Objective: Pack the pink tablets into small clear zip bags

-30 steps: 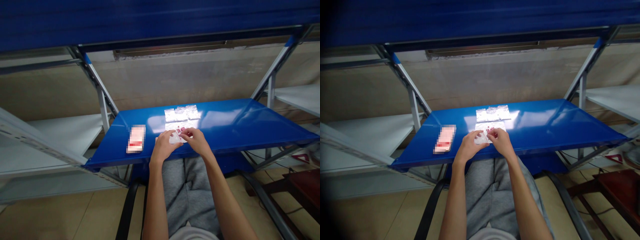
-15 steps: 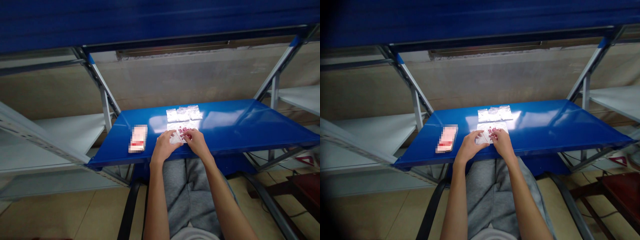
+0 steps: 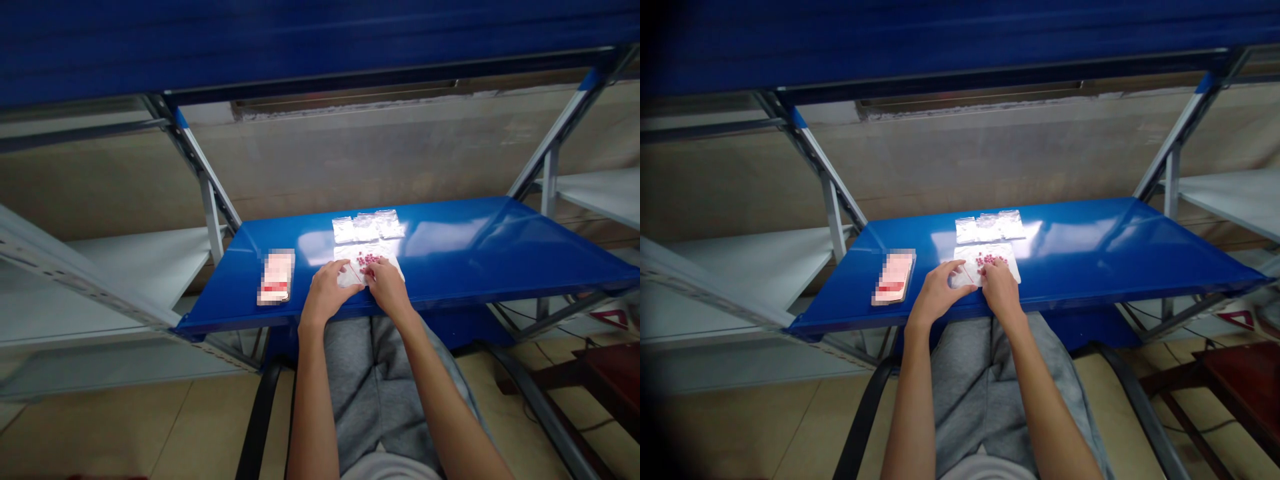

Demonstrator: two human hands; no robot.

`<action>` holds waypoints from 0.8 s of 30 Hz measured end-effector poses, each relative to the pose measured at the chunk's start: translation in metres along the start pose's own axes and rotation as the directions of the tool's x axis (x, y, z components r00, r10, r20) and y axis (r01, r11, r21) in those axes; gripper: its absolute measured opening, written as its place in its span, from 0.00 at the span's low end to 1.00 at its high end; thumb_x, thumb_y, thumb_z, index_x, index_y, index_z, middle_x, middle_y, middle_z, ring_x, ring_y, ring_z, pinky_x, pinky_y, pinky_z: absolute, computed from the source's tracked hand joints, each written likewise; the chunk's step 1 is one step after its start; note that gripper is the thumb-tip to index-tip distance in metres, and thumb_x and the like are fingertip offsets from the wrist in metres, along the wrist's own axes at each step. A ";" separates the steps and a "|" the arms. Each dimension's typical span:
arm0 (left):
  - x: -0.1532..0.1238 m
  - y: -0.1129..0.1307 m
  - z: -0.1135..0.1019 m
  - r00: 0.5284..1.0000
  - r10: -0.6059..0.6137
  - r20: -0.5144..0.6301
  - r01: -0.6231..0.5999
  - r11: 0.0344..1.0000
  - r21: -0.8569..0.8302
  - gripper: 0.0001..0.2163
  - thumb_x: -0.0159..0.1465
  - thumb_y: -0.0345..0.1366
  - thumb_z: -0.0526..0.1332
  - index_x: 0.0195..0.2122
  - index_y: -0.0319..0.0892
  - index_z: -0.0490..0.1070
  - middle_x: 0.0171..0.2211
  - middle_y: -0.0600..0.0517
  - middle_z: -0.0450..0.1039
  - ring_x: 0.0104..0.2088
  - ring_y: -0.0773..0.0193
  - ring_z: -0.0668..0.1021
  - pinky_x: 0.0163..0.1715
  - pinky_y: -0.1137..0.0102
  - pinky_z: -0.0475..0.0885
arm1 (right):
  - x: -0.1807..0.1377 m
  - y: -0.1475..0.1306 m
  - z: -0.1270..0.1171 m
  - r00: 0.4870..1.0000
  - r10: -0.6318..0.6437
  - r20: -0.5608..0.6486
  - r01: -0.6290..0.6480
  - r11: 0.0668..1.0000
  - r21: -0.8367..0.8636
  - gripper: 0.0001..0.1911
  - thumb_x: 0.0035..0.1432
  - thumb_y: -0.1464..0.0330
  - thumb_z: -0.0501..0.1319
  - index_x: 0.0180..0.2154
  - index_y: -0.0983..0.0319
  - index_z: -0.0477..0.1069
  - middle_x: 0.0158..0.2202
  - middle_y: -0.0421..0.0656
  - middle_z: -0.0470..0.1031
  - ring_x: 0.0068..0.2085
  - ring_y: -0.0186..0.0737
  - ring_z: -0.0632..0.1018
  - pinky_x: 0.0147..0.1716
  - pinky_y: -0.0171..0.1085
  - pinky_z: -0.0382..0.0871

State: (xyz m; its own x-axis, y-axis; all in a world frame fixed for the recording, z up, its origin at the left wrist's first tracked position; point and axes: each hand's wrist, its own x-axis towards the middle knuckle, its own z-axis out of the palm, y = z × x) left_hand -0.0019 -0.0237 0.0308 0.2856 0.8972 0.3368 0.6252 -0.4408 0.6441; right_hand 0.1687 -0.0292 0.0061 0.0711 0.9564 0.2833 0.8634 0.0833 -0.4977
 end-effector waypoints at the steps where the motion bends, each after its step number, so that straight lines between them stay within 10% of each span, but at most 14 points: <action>1: 0.000 0.000 0.000 1.000 -0.002 0.003 0.002 1.000 0.003 0.24 0.58 0.36 0.74 0.56 0.44 0.74 0.47 0.47 0.80 0.49 0.54 0.81 0.53 0.60 0.74 | 0.000 0.001 -0.001 1.000 -0.006 -0.007 0.006 1.000 0.014 0.10 0.65 0.74 0.59 0.40 0.63 0.79 0.45 0.52 0.77 0.44 0.48 0.76 0.40 0.39 0.65; 14: 0.000 0.001 -0.001 1.000 -0.014 0.019 0.014 0.999 -0.039 0.25 0.58 0.35 0.74 0.56 0.40 0.75 0.52 0.44 0.80 0.53 0.52 0.81 0.56 0.60 0.74 | 0.008 0.002 -0.001 0.989 -0.140 -0.045 0.141 0.829 0.541 0.10 0.61 0.71 0.61 0.35 0.60 0.83 0.35 0.44 0.84 0.37 0.42 0.79 0.38 0.37 0.67; 24: 0.000 0.004 -0.002 0.998 -0.062 0.019 0.062 0.998 -0.026 0.26 0.57 0.34 0.75 0.56 0.39 0.75 0.53 0.42 0.80 0.54 0.50 0.81 0.58 0.58 0.74 | 0.013 0.015 -0.002 0.994 -0.028 -0.107 0.042 0.991 0.131 0.14 0.65 0.73 0.59 0.44 0.60 0.84 0.40 0.49 0.77 0.41 0.44 0.77 0.41 0.38 0.66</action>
State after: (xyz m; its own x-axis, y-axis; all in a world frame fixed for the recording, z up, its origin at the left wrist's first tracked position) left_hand -0.0011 -0.0258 0.0346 0.2600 0.9232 0.2832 0.6224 -0.3844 0.6818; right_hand 0.1830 -0.0158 0.0040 0.1003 0.9182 0.3831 0.7927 0.1590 -0.5885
